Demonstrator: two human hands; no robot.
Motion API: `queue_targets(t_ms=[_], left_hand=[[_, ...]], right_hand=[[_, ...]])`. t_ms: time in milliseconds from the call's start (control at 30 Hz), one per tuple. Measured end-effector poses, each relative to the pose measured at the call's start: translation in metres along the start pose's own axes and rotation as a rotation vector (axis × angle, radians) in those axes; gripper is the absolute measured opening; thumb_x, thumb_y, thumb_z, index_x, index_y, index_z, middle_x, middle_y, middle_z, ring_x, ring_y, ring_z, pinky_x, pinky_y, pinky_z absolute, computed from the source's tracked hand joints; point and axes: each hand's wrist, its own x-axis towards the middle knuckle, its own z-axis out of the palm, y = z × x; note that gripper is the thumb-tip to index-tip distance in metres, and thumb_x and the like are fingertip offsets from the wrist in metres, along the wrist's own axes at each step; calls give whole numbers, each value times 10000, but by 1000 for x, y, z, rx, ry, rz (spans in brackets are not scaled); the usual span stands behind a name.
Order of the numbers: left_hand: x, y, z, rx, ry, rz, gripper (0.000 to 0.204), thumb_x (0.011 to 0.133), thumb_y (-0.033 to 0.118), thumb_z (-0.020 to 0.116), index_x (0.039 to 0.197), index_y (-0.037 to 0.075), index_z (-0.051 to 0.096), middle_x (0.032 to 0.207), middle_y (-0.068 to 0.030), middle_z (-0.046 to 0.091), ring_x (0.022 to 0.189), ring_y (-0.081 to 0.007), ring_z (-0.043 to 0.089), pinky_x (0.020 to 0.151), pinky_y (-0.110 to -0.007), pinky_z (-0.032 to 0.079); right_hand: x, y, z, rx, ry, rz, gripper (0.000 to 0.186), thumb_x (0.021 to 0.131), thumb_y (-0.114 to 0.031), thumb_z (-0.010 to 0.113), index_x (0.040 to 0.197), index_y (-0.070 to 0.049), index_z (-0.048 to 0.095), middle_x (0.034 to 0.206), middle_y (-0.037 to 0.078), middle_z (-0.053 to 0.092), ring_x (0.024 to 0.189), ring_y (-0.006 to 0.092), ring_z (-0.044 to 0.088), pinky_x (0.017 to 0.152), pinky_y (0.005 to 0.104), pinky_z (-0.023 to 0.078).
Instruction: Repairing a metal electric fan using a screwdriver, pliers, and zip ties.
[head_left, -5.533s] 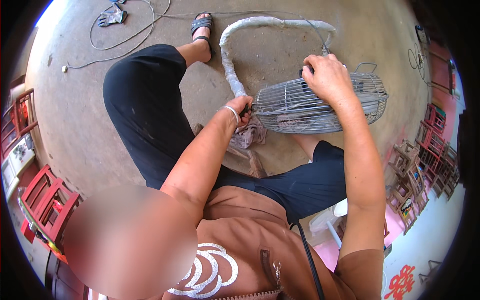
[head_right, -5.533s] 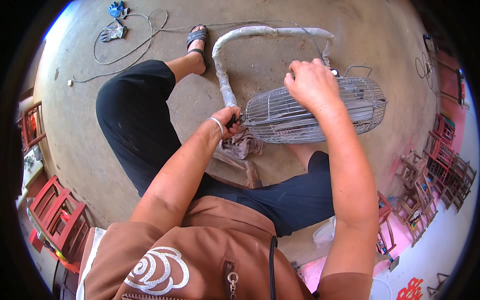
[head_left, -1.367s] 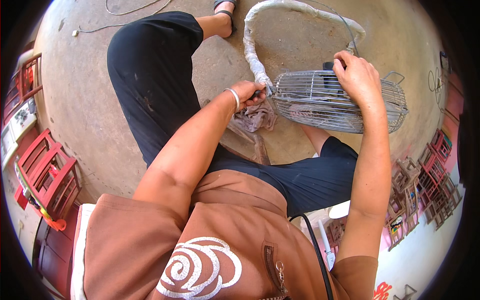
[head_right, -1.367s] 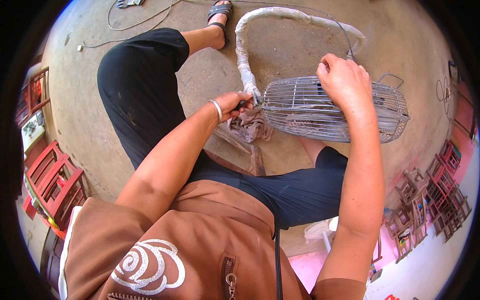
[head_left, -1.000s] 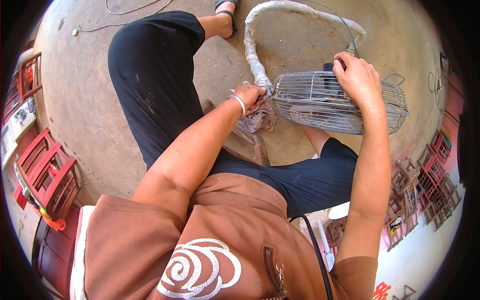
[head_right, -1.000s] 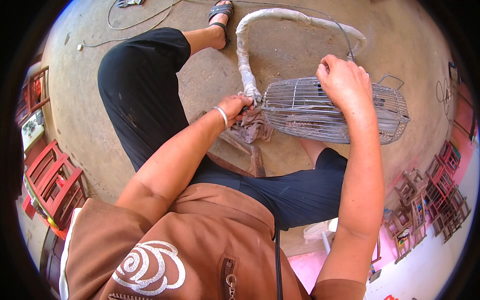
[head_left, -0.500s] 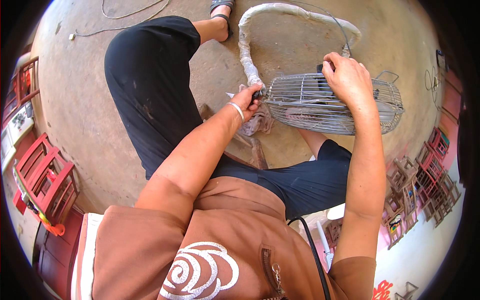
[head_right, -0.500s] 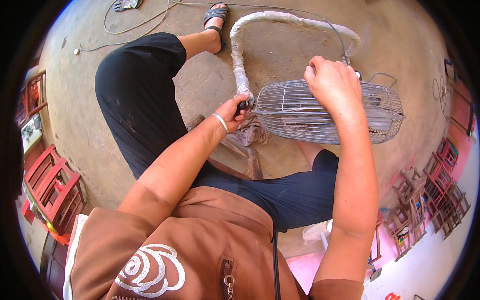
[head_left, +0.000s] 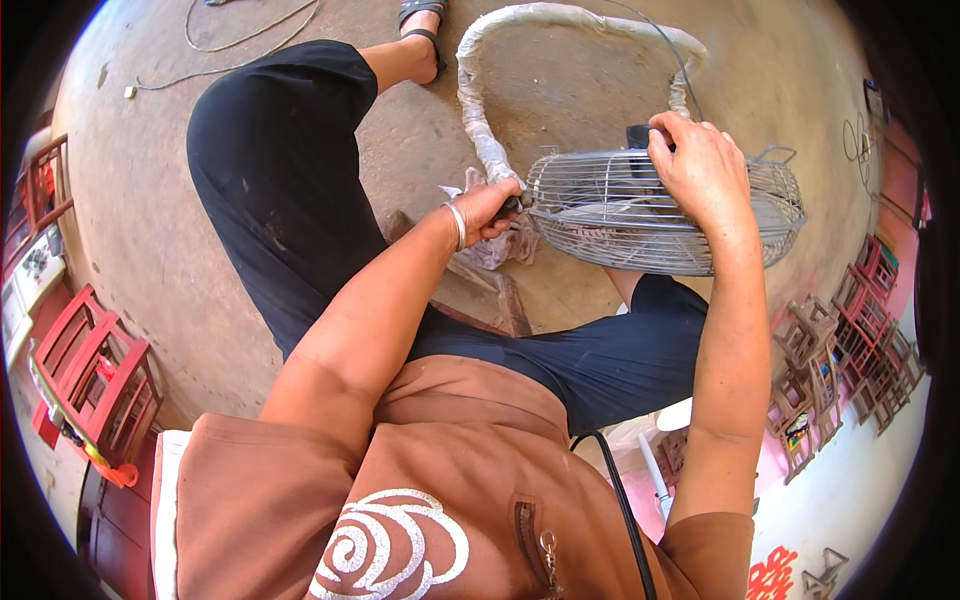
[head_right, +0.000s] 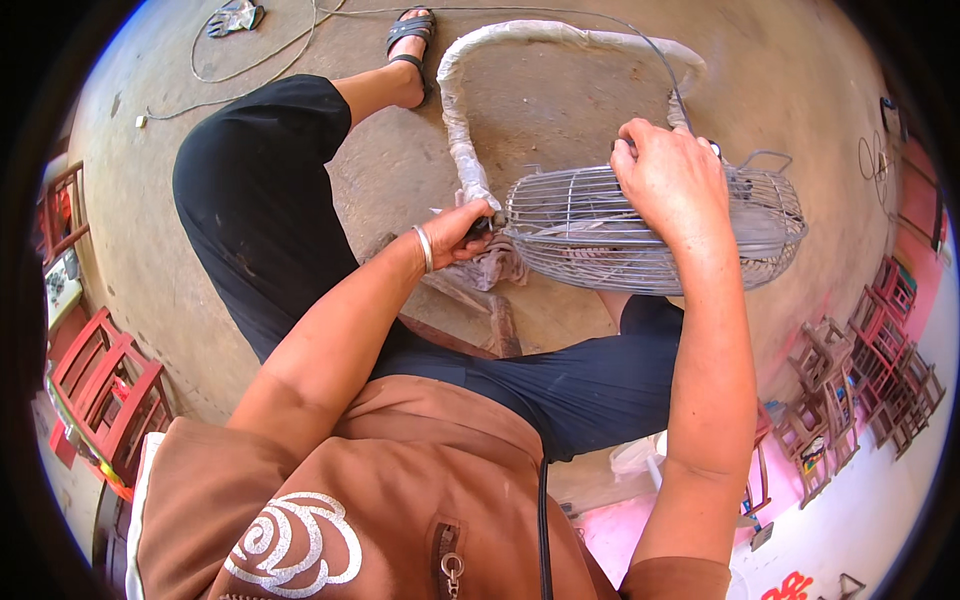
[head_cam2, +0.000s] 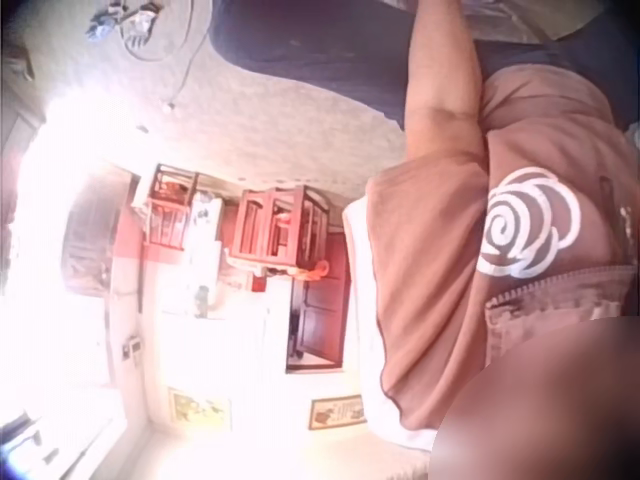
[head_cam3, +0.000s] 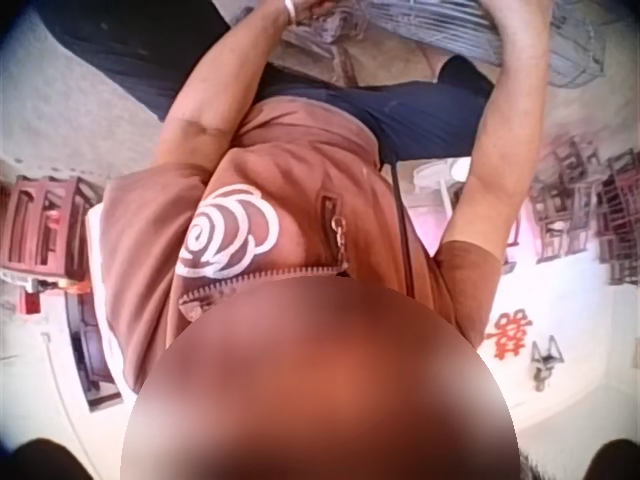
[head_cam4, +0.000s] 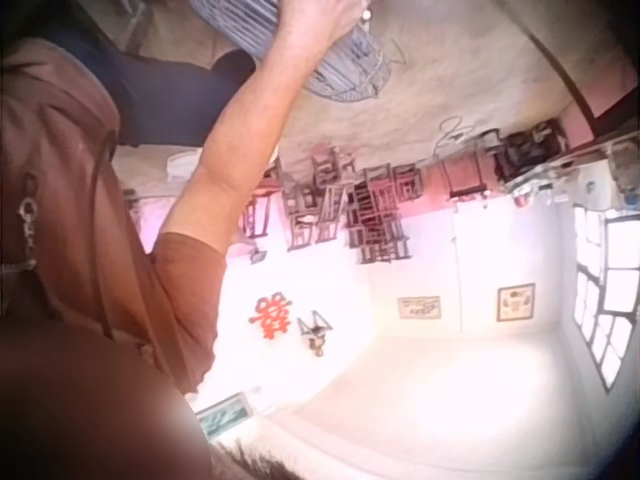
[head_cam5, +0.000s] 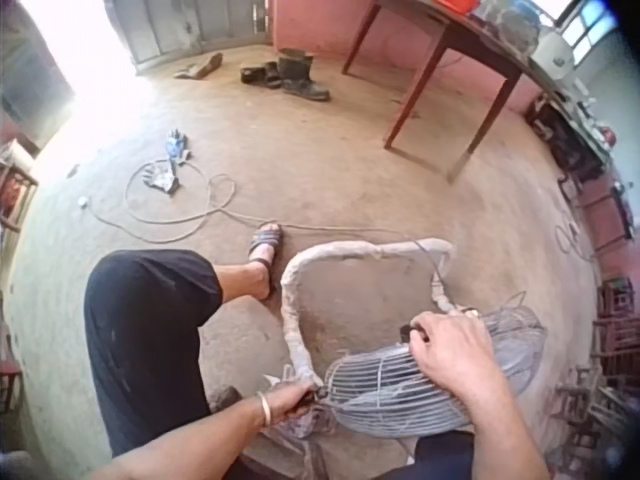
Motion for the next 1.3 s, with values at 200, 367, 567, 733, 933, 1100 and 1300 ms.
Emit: queue_targets(t_ms=[200,367,567,733,933,1100,1300], left_hand=[[0,2,5,9,26,16,236,868,330,542,849,98,503,639,-34,493,442,-87,391,339,-231,228],[5,10,-1,-1,-6,-128,174,827,273,573,852,110,516,690,-47,534,473,-94,440,342,-219,258],[9,14,2,79,140,-275,106,788,179,558,858,118,507,697,-58,531,478,-114,447,360,-209,268],[5,9,-4,-53,68,-217,127,788,199,569,837,115,486,679,-53,507,468,-112,417,369,-215,278],[5,12,3,87,193,-203,139,761,238,575,805,136,492,649,-32,496,462,-118,419,370,-242,264],[2,10,19,142,263,-141,130,746,242,574,778,146,493,635,-28,490,460,-124,426,367,-260,257],[-7,18,36,90,346,-123,178,748,261,598,777,132,478,641,-44,490,450,-132,408,355,-256,242]], right_hand=[[-2,1,-1,12,30,-9,271,885,-284,539,975,-95,711,906,155,705,918,342,638,861,454,477],[-7,-4,4,-10,15,-47,268,889,-283,536,997,-96,695,927,155,704,925,337,638,864,463,472],[-3,-16,3,3,-5,-67,272,886,-268,535,994,-71,687,931,156,703,932,338,637,880,464,467],[2,-20,0,-12,-23,-68,274,882,-259,531,1004,-72,688,925,161,703,927,341,643,869,468,475],[7,-11,5,53,18,-55,276,875,-266,540,1015,-73,680,932,160,703,935,341,656,857,468,490],[4,3,3,108,17,-11,286,869,-274,550,1033,-69,663,938,164,701,940,341,659,861,469,489],[-5,21,1,29,45,-132,347,868,-337,534,929,-38,698,887,187,698,893,358,664,821,481,498]])
